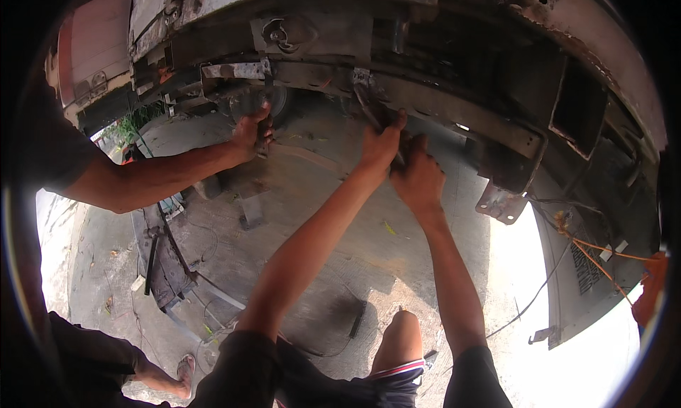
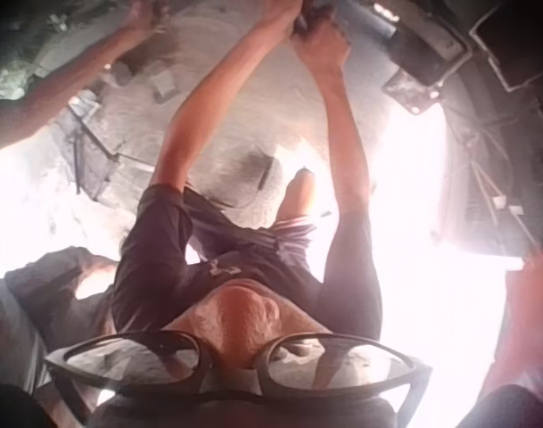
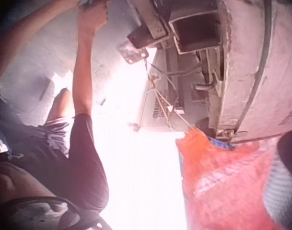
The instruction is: The person welds metal brackets onto the underside of a vehicle chassis using a welding torch. Another person assists by holding the brackets in place with pliers. The welder repeatedly positions the torch, creates welds, and adjusts the metal pieces.
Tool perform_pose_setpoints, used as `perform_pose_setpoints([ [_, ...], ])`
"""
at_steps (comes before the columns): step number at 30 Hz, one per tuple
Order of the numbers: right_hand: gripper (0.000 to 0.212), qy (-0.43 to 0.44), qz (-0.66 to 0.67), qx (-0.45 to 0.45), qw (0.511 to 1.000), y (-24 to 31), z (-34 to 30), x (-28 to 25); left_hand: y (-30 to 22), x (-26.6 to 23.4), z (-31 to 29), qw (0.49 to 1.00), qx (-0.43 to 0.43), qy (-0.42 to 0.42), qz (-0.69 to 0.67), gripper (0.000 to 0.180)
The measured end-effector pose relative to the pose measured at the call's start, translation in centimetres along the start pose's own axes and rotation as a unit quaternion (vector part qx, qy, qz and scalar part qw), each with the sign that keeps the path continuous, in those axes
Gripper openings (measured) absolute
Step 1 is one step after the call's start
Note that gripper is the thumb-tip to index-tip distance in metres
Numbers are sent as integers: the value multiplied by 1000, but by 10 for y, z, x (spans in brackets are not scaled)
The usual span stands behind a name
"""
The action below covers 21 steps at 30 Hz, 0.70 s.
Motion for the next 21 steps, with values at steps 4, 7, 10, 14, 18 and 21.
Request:
perform_pose_setpoints([
  [4,47,18,10,-16,1000,-2,-2,-4,2,-10,-5,1000,-10,8,6,38],
  [7,45,26,25,-26,999,-4,-4,-7,3,-20,-12,995,11,8,99,46],
  [10,42,38,41,-27,998,-3,-6,-8,0,-40,-32,986,14,54,159,39],
  [14,38,14,17,-33,999,-1,-8,-5,-59,-71,-58,906,287,-97,295,25],
  [18,35,-28,7,-27,999,0,-9,-1,-138,-54,-71,611,636,-269,387,17],
  [21,33,-54,14,-43,998,-1,-9,-1,-176,-28,-51,433,720,-299,452,20],
])
Point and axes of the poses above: each hand's wrist, its own z-axis towards the middle knuckle, its own x-axis out of the palm, y = z × x, the point moved 4 cm from there along z, towards the middle knuckle, and after that the axes turned 14 degrees about -x, right-handed, at the moved point
